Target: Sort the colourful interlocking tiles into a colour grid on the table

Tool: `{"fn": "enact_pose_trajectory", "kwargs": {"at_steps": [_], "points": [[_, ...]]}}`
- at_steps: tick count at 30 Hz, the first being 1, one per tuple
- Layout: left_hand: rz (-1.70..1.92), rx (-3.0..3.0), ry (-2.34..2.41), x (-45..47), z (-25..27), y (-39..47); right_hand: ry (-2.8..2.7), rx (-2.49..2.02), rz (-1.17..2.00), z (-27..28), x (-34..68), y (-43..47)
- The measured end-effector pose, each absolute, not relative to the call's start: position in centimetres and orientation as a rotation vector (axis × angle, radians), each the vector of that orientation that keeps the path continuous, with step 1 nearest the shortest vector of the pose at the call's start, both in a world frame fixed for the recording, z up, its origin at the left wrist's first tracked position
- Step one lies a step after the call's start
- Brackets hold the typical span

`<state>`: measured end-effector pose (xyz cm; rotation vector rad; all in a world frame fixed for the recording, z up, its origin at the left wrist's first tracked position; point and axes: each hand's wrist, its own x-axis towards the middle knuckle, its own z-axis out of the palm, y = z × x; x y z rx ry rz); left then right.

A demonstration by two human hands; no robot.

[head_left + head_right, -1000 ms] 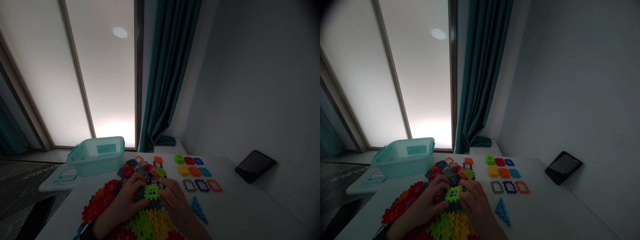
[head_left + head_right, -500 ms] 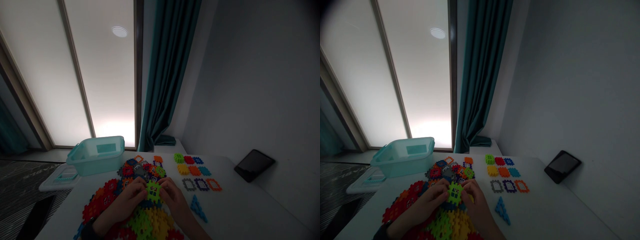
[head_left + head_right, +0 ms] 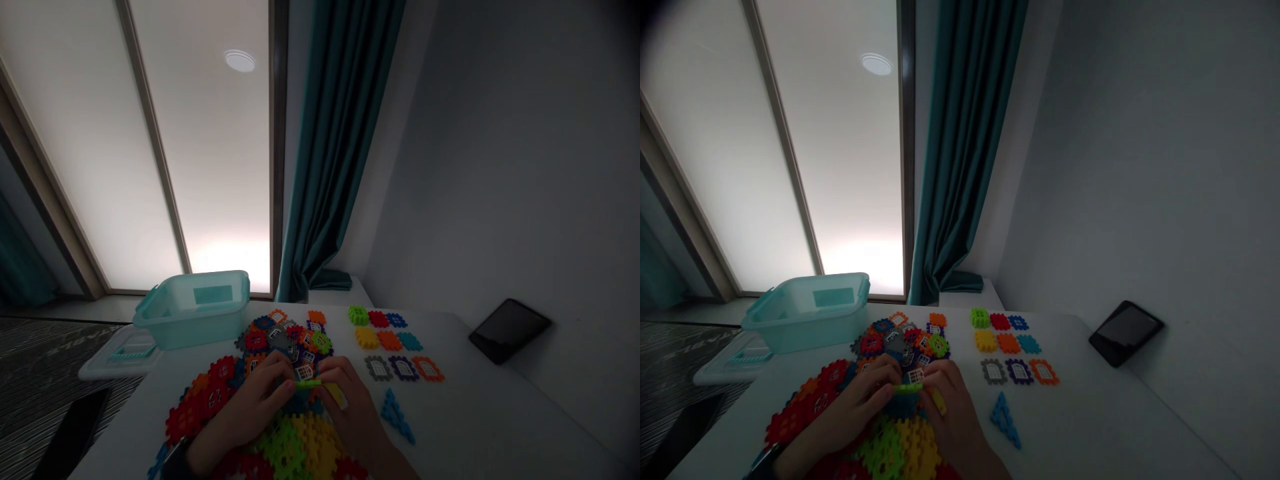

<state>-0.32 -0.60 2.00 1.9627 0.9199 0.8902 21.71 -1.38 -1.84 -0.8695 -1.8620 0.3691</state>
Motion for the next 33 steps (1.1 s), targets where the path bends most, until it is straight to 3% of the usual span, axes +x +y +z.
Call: {"fn": "enact_pose_trajectory", "kwargs": {"at_steps": [6, 17, 33], "points": [[0.897, 1.991, 0.897, -0.7, 2.2, -0.6, -1.989, -0.829, 0.210, -2.4, 22.1, -1.9], [0.939, 2.120, 0.915, -1.6, 1.6, 0.1, -2.017, -0.883, 0.525, -1.2, 22.3, -1.6], [0.984, 2.394, 1.089, -2.0, 0.7, 1.0, -2.086, -0.932, 0.349, -2.0, 21.9, -1.5]]}}
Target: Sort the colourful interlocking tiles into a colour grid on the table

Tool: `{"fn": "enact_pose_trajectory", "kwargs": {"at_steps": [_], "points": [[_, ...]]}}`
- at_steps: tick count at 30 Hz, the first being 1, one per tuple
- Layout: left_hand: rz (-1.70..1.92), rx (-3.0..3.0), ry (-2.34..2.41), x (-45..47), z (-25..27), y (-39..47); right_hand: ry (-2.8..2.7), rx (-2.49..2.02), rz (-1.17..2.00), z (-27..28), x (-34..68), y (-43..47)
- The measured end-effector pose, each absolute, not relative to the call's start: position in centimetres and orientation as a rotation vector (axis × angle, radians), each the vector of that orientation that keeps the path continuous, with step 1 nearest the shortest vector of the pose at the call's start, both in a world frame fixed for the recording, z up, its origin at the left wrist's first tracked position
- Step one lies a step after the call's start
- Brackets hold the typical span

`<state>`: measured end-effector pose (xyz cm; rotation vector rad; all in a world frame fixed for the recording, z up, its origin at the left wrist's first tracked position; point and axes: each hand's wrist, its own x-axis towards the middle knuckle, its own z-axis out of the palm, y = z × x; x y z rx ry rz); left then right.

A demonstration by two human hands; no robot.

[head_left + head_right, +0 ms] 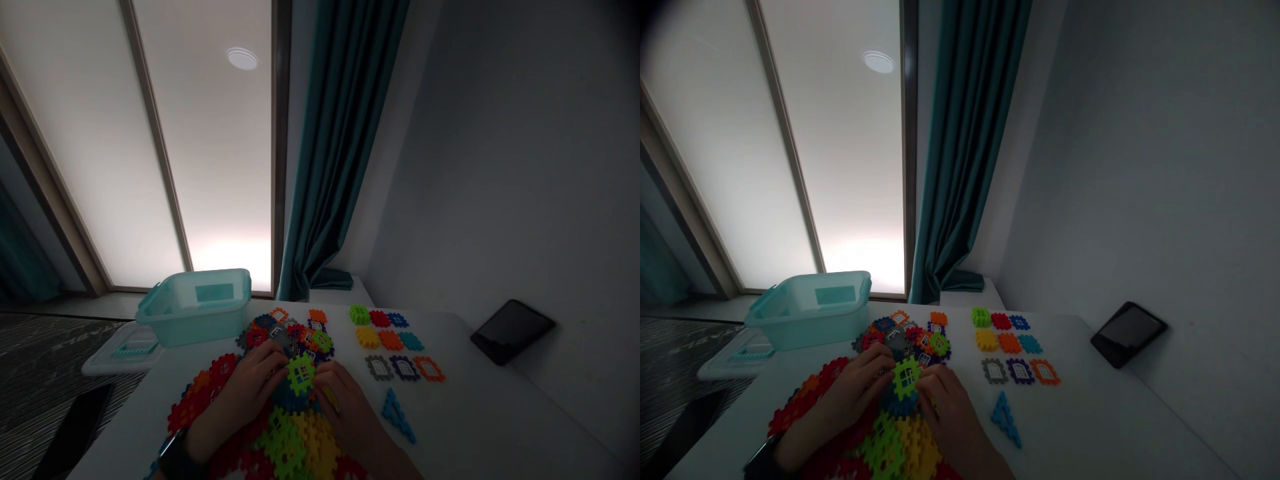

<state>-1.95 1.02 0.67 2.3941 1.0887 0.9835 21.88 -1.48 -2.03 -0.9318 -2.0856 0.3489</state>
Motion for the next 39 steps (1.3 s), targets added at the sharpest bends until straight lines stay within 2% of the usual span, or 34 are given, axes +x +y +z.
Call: {"fn": "enact_pose_trajectory", "kwargs": {"at_steps": [10, 22, 32, 39], "points": [[1.034, 2.518, 1.190, -2.2, 0.4, 1.4, -2.056, -0.885, 0.362, -2.1, 21.9, -1.4], [0.932, 2.271, 1.021, -1.2, 1.1, 0.5, -1.924, -0.911, 0.370, -2.2, 22.1, -1.2], [0.812, 2.110, 1.004, -0.6, 1.4, 0.0, -1.728, -1.122, 0.558, -1.6, 21.8, -1.3], [0.869, 2.108, 1.000, -0.9, 2.1, -0.4, -2.021, -0.892, 0.145, -1.9, 22.5, -1.2]]}}
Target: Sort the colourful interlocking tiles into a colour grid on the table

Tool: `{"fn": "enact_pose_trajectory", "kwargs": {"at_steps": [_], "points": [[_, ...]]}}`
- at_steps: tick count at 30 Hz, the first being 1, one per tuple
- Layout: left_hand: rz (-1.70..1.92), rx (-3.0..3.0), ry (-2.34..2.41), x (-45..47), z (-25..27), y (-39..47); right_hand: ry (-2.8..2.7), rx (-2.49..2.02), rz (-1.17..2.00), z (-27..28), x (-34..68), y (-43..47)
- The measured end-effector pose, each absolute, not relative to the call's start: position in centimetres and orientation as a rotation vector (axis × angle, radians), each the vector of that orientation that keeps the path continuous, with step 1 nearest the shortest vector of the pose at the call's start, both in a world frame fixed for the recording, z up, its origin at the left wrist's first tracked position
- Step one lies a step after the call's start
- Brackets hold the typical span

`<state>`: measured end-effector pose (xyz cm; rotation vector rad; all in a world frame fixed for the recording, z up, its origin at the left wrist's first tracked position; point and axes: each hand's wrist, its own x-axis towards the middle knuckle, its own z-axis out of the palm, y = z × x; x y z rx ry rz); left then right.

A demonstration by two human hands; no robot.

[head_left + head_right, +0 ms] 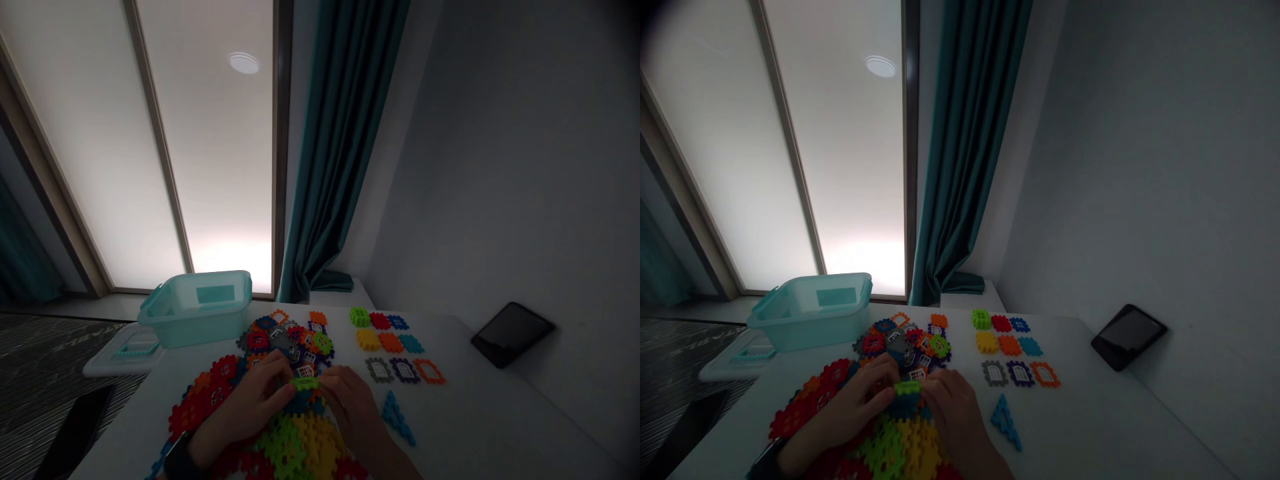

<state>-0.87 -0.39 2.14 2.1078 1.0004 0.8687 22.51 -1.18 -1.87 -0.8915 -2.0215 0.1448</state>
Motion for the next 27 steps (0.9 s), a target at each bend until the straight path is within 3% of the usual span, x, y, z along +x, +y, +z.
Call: {"fn": "enact_pose_trajectory", "kwargs": {"at_steps": [4, 14, 27], "points": [[0.853, 2.153, 1.089, -0.7, 2.0, -0.4, -2.110, -0.848, 0.027, -1.7, 22.6, -1.4], [0.926, 2.389, 1.166, -1.2, 0.8, 0.3, -2.044, -0.972, 0.449, -1.4, 22.4, -1.4], [0.882, 2.675, 1.285, -0.5, 1.2, 1.0, -2.136, -0.968, 0.383, 0.1, 23.3, -0.7]]}}
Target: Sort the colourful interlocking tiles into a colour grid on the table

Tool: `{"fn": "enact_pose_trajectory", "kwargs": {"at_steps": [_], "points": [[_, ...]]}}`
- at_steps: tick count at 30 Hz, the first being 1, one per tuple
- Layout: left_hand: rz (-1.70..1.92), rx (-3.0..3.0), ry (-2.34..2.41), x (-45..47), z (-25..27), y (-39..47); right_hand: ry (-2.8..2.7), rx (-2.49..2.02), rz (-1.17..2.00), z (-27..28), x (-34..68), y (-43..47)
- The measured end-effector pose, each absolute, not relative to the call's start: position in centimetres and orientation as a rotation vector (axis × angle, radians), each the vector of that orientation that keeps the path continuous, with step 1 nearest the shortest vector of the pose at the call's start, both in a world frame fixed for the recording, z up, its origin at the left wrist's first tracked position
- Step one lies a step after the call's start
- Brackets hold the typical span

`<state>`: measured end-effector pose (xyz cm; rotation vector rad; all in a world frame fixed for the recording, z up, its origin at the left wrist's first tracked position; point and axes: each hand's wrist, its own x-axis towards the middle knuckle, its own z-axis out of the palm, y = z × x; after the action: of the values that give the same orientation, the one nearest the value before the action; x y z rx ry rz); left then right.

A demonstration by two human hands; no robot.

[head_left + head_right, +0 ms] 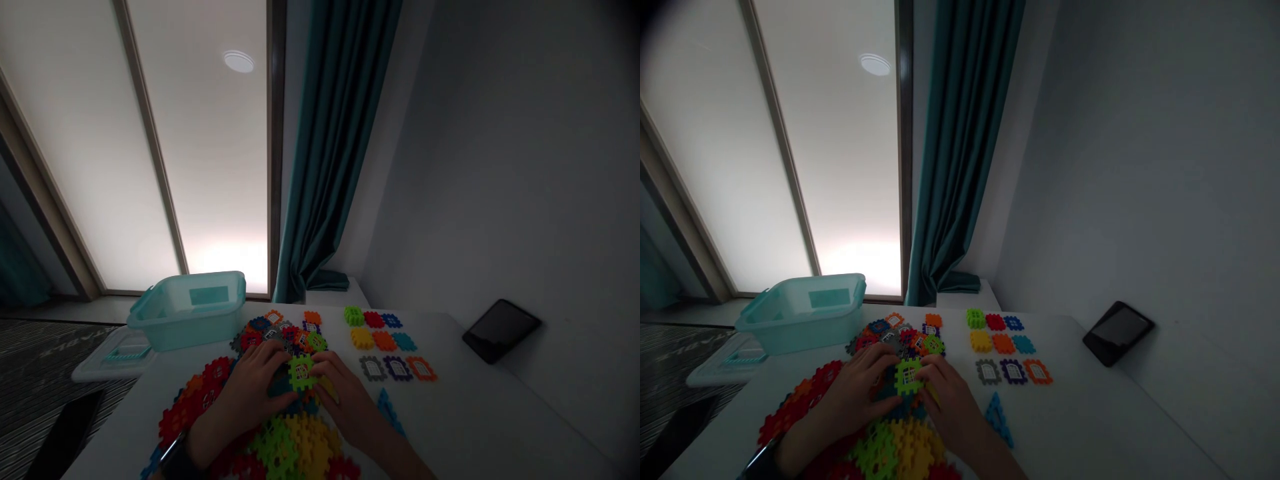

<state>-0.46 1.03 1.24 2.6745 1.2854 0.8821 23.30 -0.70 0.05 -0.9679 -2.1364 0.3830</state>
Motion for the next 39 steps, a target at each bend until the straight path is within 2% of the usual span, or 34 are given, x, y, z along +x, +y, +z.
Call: {"fn": "enact_pose_trajectory", "kwargs": {"at_steps": [13, 25, 39], "points": [[0.796, 2.673, 1.236, 2.2, 2.0, 3.7, -2.149, -1.053, 0.272, 0.2, 26.8, 0.6], [0.687, 2.491, 1.167, 8.5, 1.0, 10.6, -1.936, -1.253, 0.128, -1.1, 33.8, 1.3], [0.673, 2.364, 1.197, 16.1, -1.4, 19.5, -1.768, -1.268, 0.087, -1.3, 36.0, 1.3]]}}
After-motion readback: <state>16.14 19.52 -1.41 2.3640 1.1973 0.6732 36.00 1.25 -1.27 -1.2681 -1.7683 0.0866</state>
